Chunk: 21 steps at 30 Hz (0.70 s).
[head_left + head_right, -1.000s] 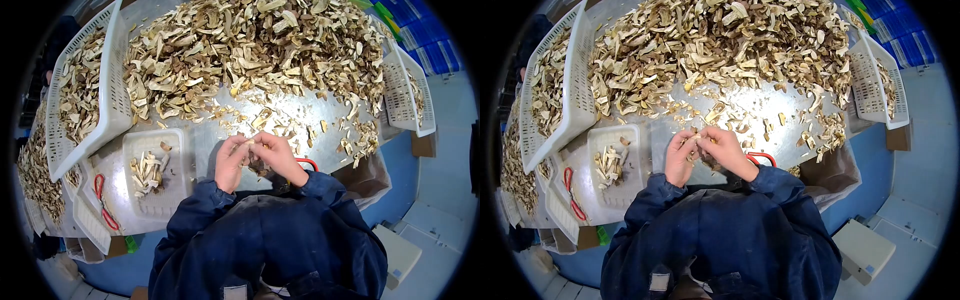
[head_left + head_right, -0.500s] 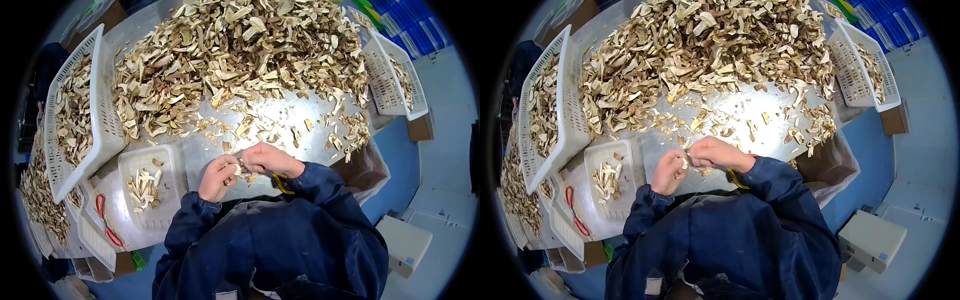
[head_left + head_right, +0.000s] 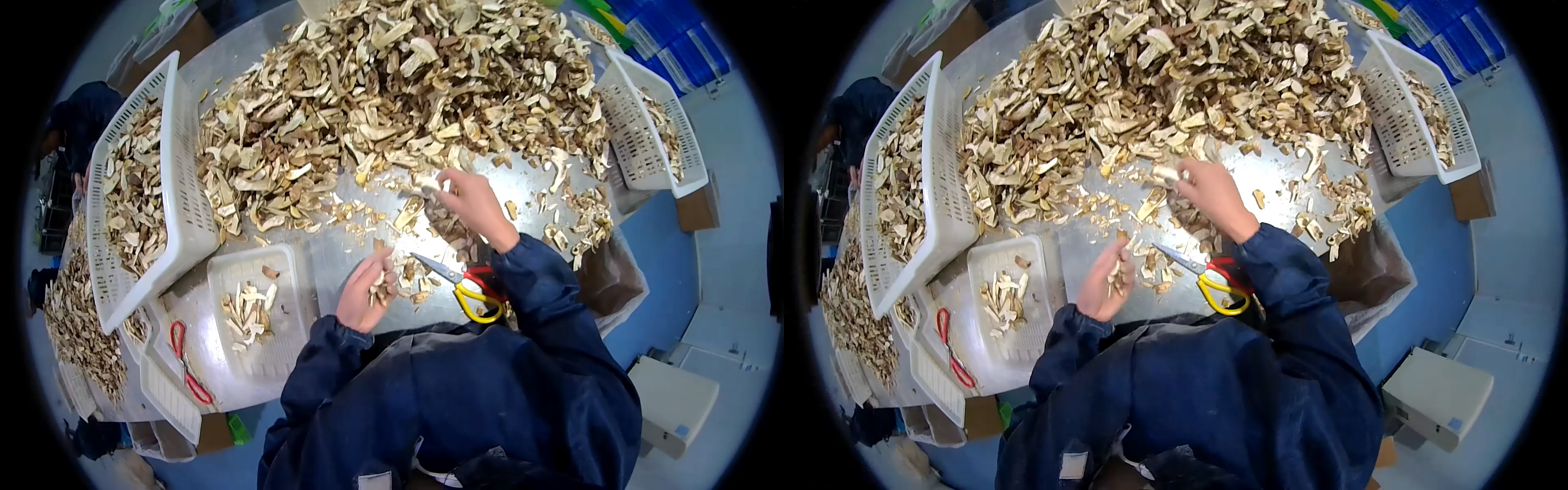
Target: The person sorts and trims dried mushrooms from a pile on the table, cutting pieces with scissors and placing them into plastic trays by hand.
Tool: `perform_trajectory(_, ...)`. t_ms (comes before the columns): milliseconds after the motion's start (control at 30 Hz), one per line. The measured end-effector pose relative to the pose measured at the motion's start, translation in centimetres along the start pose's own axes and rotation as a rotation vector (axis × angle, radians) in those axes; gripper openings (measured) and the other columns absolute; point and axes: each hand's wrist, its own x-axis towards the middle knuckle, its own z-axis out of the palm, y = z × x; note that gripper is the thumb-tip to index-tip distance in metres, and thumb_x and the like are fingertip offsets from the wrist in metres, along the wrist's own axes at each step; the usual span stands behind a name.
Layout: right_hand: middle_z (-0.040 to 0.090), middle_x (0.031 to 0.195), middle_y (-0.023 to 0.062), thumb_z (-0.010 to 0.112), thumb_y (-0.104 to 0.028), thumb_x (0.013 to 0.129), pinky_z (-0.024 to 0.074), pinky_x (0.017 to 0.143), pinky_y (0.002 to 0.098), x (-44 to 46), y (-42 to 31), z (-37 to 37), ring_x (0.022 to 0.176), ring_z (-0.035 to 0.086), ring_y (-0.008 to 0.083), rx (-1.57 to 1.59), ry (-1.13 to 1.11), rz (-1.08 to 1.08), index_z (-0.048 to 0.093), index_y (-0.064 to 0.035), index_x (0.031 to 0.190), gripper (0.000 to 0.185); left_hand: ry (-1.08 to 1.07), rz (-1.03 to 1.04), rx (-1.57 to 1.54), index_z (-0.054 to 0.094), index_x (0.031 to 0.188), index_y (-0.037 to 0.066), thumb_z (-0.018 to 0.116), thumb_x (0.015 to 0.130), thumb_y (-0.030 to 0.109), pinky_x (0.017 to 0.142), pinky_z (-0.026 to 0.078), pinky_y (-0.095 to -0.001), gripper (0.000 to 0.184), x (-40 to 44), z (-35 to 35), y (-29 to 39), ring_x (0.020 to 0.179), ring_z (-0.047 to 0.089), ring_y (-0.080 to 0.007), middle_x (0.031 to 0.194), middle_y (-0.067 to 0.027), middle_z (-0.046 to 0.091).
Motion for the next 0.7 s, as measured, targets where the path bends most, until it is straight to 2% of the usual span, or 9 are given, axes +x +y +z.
perform_trajectory(100,0.062,0.077,0.0133,0.060,-0.020,0.082,0.0484,0.062,0.0403,-3.3,-3.9,0.5,0.071,0.062,0.0320,-0.044,-0.151,-0.091,0.058,-0.0063,0.089,0.016,0.025,0.049,0.240,0.049,0.125,0.001,0.051,0.094,0.012,0.064,0.040,-0.0240,0.033,0.5,1.2,-0.1,0.079,0.048,-0.0096,0.092,-0.0009,0.053)
perform_trajectory(133,0.062,0.074,0.0121,0.063,-0.016,0.080,0.0483,0.059,0.0386,-4.2,-4.1,1.4,0.068,0.062,0.0309,-0.045,-0.078,-0.234,0.060,-0.0079,0.093,0.016,0.074,0.078,0.339,0.052,0.121,0.000,0.051,0.094,0.012,0.062,0.038,-0.0237,0.030,0.6,2.2,-0.2,0.077,0.047,-0.0079,0.090,0.0000,0.054)
perform_trajectory(167,0.063,0.078,0.0111,0.063,-0.016,0.080,0.0493,0.060,0.0389,-5.0,-4.4,1.7,0.068,0.062,0.0305,-0.099,-0.109,-0.249,0.060,-0.0088,0.093,0.016,0.088,0.095,0.355,0.052,0.120,-0.001,0.051,0.093,0.011,0.062,0.038,-0.0235,0.029,0.7,2.4,-0.4,0.076,0.047,-0.0077,0.090,-0.0001,0.054)
perform_trajectory(233,0.060,0.074,0.0107,0.060,-0.019,0.082,0.0480,0.057,0.0412,-6.1,-5.5,2.0,0.068,0.061,0.0300,-0.069,-0.127,-0.244,0.055,-0.0087,0.088,0.013,0.108,0.132,0.385,0.053,0.117,-0.001,0.051,0.093,0.011,0.061,0.038,-0.0232,0.027,0.9,2.8,-0.7,0.075,0.047,-0.0072,0.088,-0.0004,0.055)
perform_trajectory(267,0.060,0.070,0.0099,0.062,-0.021,0.081,0.0466,0.055,0.0402,-6.4,-5.5,2.2,0.067,0.061,0.0289,0.021,-0.119,-0.241,0.057,-0.0084,0.092,0.017,0.137,0.168,0.393,0.055,0.112,-0.001,0.050,0.093,0.011,0.059,0.037,-0.0226,0.022,1.2,2.8,-0.8,0.072,0.046,-0.0067,0.087,-0.0015,0.055)
perform_trajectory(367,0.057,0.065,0.0100,0.065,-0.022,0.080,0.0444,0.053,0.0367,-6.4,-5.3,1.3,0.061,0.059,0.0271,0.188,-0.226,-0.095,0.059,-0.0060,0.095,0.023,0.157,0.191,0.314,0.056,0.108,-0.001,0.050,0.094,0.011,0.058,0.037,-0.0223,0.020,1.0,2.5,-0.5,0.070,0.046,-0.0066,0.087,-0.0023,0.055)
perform_trajectory(467,0.055,0.062,0.0104,0.063,-0.021,0.081,0.0424,0.052,0.0329,-7.3,-5.0,2.2,0.056,0.057,0.0219,0.366,-0.234,-0.062,0.060,-0.0022,0.092,0.022,0.163,0.159,0.278,0.056,0.106,-0.002,0.050,0.094,0.011,0.057,0.036,-0.0224,0.019,0.8,2.9,-0.3,0.069,0.045,-0.0066,0.085,-0.0024,0.055)
perform_trajectory(600,0.058,0.061,0.0084,0.055,-0.016,0.084,0.0418,0.053,0.0285,-8.1,-5.5,2.6,0.055,0.055,0.0125,0.643,-0.212,0.092,0.058,0.0012,0.080,0.018,0.109,0.104,0.358,0.057,0.104,0.000,0.050,0.094,0.013,0.058,0.037,-0.0220,0.018,0.6,3.2,-0.5,0.070,0.046,-0.0065,0.085,-0.0022,0.055)
perform_trajectory(700,0.059,0.060,0.0072,0.054,-0.015,0.084,0.0421,0.052,0.0274,-8.2,-5.1,2.9,0.055,0.055,0.0110,0.688,-0.215,0.107,0.059,0.0018,0.080,0.018,0.117,0.075,0.390,0.057,0.103,0.002,0.050,0.095,0.014,0.058,0.037,-0.0213,0.016,0.4,3.7,-0.8,0.072,0.047,-0.0065,0.086,-0.0019,0.054)
